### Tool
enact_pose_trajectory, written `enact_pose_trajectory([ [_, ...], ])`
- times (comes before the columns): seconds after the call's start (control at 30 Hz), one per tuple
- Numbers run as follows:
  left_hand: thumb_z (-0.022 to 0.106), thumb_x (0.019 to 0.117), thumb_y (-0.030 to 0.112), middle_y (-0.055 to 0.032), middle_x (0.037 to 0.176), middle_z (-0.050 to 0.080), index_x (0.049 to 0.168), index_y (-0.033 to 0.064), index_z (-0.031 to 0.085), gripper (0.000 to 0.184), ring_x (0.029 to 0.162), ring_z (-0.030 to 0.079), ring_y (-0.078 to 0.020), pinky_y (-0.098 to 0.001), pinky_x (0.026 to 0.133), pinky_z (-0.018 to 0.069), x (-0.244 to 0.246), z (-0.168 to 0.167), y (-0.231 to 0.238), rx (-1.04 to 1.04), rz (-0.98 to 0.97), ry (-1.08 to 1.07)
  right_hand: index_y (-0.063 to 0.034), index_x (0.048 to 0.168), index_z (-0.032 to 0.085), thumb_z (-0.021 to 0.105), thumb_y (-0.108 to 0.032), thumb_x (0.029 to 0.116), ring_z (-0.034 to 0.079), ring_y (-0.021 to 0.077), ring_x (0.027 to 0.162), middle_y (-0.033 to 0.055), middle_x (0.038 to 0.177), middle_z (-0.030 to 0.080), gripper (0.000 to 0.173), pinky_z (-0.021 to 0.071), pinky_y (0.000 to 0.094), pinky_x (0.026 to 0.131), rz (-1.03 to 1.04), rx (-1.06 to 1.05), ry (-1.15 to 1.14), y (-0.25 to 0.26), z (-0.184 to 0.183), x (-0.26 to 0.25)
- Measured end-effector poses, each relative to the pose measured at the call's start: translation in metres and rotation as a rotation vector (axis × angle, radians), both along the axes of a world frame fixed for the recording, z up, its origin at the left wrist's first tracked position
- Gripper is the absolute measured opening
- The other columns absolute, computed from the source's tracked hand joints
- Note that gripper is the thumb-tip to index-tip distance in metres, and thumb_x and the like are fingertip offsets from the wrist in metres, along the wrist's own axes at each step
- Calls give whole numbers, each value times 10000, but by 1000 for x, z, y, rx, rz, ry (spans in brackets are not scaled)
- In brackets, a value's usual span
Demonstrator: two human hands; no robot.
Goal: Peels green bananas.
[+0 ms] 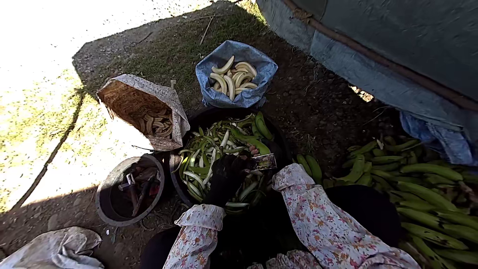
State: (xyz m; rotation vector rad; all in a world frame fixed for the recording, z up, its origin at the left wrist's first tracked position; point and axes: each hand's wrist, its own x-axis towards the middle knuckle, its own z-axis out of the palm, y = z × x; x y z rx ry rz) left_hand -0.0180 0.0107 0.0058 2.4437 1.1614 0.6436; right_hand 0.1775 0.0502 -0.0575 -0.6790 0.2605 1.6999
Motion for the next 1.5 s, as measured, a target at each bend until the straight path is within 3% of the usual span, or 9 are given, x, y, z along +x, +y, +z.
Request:
enact_pose_trajectory([
  [0.1,527,1007,438,-191,1190,690,1278,120,710,457,1160,629,-409,-626,1003,442,-1,2,-1,-36,-19,12,-36,1032,572,183,-399,1084,659,110,598,40,736,647,535,562,205,551,260,198,152,-5,-22,32],
  [0.23,551,999,433,-184,1199,686,1267,134,713,433,1158,628,-407,-627,994,447,1,-3,0,-22,10,31,2,943,545,224,-401,1109,594,121,478,59,619,573,541,504,216,430,155,52,-36,-3,2,20],
  [0.43,556,997,412,-196,1227,670,1303,94,690,461,1167,621,-402,-620,970,452,12,1,2,-118,165,38,-53,1068,569,224,-223,1101,634,116,730,44,816,633,385,571,279,689,126,246,-352,-38,45,-11],
  [0.6,544,1025,380,-229,1242,643,1369,41,624,489,1151,615,-411,-611,947,468,11,5,13,-303,369,26,-71,1068,555,240,-397,1126,603,150,619,69,766,593,457,554,298,563,124,72,-420,-38,54,-41],
  [0.8,457,1080,398,-187,1239,665,1398,83,585,466,1124,651,-315,-527,991,496,-5,-5,37,-516,513,-55,-37,1401,496,314,-238,1090,594,91,706,30,914,615,413,540,256,643,265,253,-778,-51,36,-40],
  [0.97,497,1048,379,-193,1340,609,1424,41,568,511,1228,593,-316,-523,1059,453,-10,3,23,-577,201,-50,-65,1044,567,329,-284,1112,586,116,571,42,734,593,330,538,259,520,167,2,-474,-25,40,-10],
  [1.1,508,1024,403,-184,1325,620,1363,54,628,501,1256,572,-345,-564,1065,428,-11,10,11,-466,-24,63,9,1115,571,334,-288,1089,726,176,708,122,891,705,381,625,280,618,195,542,90,-2,-41,27],
  [1.27,552,1010,398,-215,1321,622,1365,69,639,492,1248,570,-403,-613,1036,416,-5,6,13,-326,129,69,-67,1013,576,267,-314,1100,632,138,614,60,753,638,405,568,283,578,242,100,-283,-21,39,-4],
  [1.5,486,1053,428,-211,1223,669,1385,65,592,503,1146,640,-369,-599,995,472,-22,-8,40,-445,544,32,-79,1355,564,343,-232,1111,585,83,693,26,898,615,364,527,246,624,353,122,-843,-48,30,-21],
])
